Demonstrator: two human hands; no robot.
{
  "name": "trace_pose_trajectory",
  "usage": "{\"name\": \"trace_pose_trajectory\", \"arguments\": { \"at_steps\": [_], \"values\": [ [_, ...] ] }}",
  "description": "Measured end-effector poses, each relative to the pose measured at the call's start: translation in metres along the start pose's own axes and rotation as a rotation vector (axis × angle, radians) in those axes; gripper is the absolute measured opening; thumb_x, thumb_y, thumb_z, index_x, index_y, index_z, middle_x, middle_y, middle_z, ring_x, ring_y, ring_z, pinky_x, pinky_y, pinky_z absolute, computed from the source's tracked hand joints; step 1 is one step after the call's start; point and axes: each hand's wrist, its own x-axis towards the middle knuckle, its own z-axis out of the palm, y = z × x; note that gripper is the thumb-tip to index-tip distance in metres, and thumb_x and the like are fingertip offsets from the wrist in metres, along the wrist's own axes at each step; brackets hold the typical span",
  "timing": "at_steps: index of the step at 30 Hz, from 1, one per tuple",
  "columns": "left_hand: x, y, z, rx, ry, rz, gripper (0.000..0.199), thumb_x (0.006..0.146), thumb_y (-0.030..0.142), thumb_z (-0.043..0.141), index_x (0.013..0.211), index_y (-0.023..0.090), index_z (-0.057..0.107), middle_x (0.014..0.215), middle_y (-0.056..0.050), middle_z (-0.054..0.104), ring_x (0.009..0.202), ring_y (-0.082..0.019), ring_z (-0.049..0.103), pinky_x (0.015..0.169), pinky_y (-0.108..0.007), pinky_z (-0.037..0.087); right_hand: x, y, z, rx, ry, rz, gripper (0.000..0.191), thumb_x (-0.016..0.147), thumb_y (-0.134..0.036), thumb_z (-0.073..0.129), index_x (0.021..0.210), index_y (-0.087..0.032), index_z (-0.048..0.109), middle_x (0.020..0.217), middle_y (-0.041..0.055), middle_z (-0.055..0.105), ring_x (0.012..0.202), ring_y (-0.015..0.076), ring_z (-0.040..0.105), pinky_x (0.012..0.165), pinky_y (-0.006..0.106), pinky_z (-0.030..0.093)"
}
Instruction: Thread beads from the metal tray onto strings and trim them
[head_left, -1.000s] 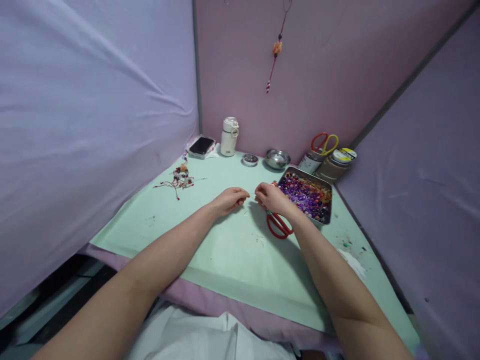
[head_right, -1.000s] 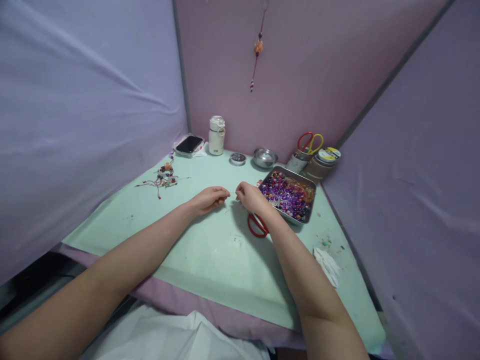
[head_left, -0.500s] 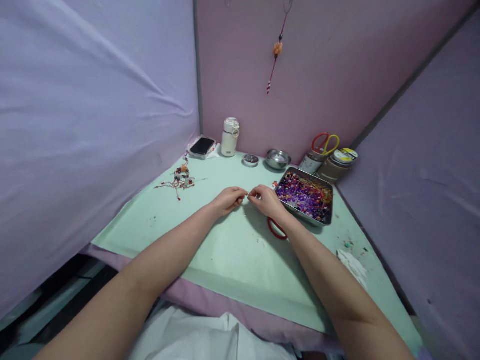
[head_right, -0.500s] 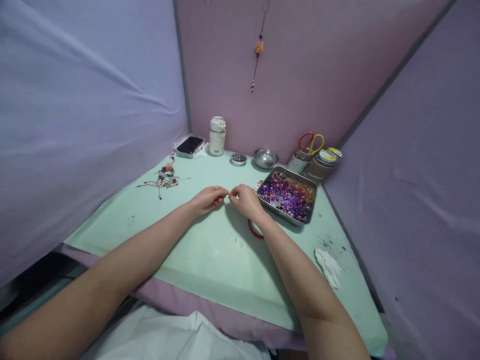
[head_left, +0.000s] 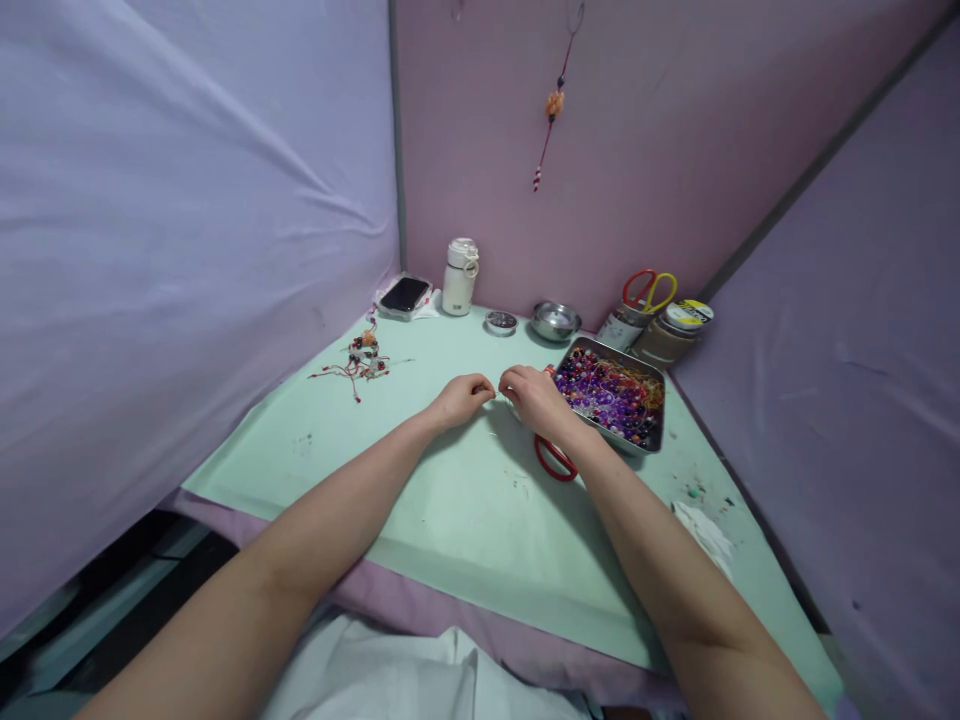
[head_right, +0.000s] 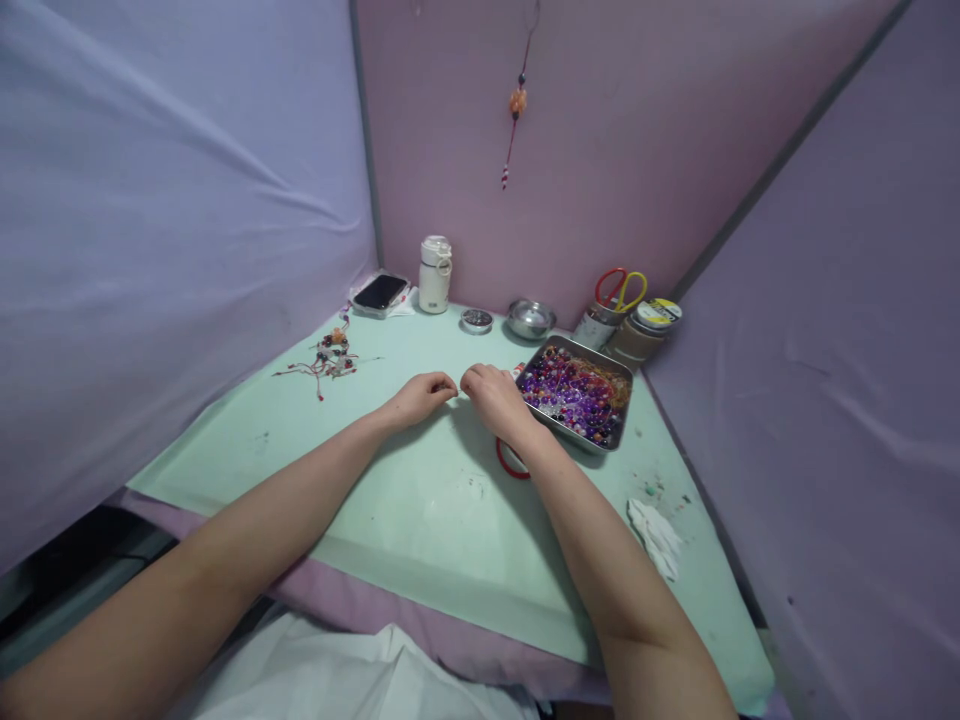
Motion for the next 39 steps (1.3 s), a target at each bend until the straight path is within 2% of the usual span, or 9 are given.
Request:
{"name": "trace_pose_trajectory", "arguments": {
  "at_steps": [3,7,11,14,21,31,39],
  "values": [
    [0.000,-0.002,0.000,0.004,-0.044,0.055,0.016,0.073,0.023,0.051,0.074,0.017,0.065,0.071,-0.002,0.061,0.067,-0.014,0.048,0.066,-0.026,0.036,0.001,0.008,0.006,0.171,-0.006,0.011,0.016,0.088,-0.013,0.045,0.089,-0.019,0.060,0.100,0.0071,0.066,0.094,0.0182,0.057,0.081,0.029,0.039],
    [-0.001,0.000,-0.001,-0.035,-0.084,0.070,0.014,0.074,0.025,0.054,0.073,0.016,0.065,0.067,-0.001,0.059,0.063,-0.013,0.045,0.061,-0.025,0.033,0.000,0.012,0.009,0.473,-0.058,0.111,0.014,0.086,-0.017,0.046,0.085,-0.020,0.059,0.081,0.0015,0.067,0.076,0.0148,0.059,0.073,0.028,0.043],
    [-0.001,0.004,-0.002,-0.050,-0.080,0.077,0.016,0.076,0.025,0.053,0.076,0.016,0.066,0.063,0.000,0.056,0.059,-0.011,0.041,0.058,-0.025,0.031,-0.001,0.013,0.008,0.858,-0.091,0.233,0.006,0.081,-0.024,0.050,0.083,-0.019,0.054,0.069,-0.0004,0.066,0.061,0.0126,0.057,0.064,0.027,0.044],
    [-0.001,0.006,-0.003,-0.062,-0.062,0.090,0.017,0.077,0.025,0.052,0.080,0.015,0.065,0.062,0.002,0.054,0.059,-0.011,0.041,0.058,-0.025,0.031,-0.001,0.012,0.005,1.048,-0.109,0.326,0.012,0.078,-0.030,0.057,0.081,-0.019,0.053,0.069,0.0007,0.066,0.058,0.0117,0.057,0.058,0.025,0.043],
    [-0.003,0.011,-0.004,-0.064,-0.046,0.104,0.018,0.079,0.028,0.051,0.082,0.015,0.063,0.061,0.003,0.051,0.058,-0.011,0.042,0.057,-0.024,0.031,-0.003,0.007,-0.003,1.160,-0.132,0.437,0.020,0.073,-0.036,0.064,0.076,-0.018,0.056,0.071,0.0011,0.067,0.057,0.0085,0.053,0.054,0.022,0.038],
    [-0.005,0.015,-0.005,-0.063,-0.010,0.123,0.019,0.080,0.028,0.052,0.086,0.016,0.064,0.063,0.001,0.056,0.060,-0.012,0.047,0.060,-0.024,0.036,-0.002,-0.001,-0.006,1.272,-0.156,0.576,0.027,0.067,-0.038,0.071,0.069,-0.018,0.053,0.064,-0.0008,0.062,0.052,0.0071,0.047,0.048,0.020,0.032],
    [-0.006,0.016,-0.006,-0.157,-0.014,0.142,0.027,0.079,0.030,0.054,0.097,0.014,0.067,0.068,-0.001,0.059,0.064,-0.012,0.052,0.063,-0.024,0.039,-0.002,0.007,-0.002,1.430,-0.224,0.594,0.037,0.060,-0.041,0.079,0.071,-0.017,0.053,0.064,-0.0023,0.058,0.051,0.0047,0.043,0.045,0.018,0.028]
  ]
}}
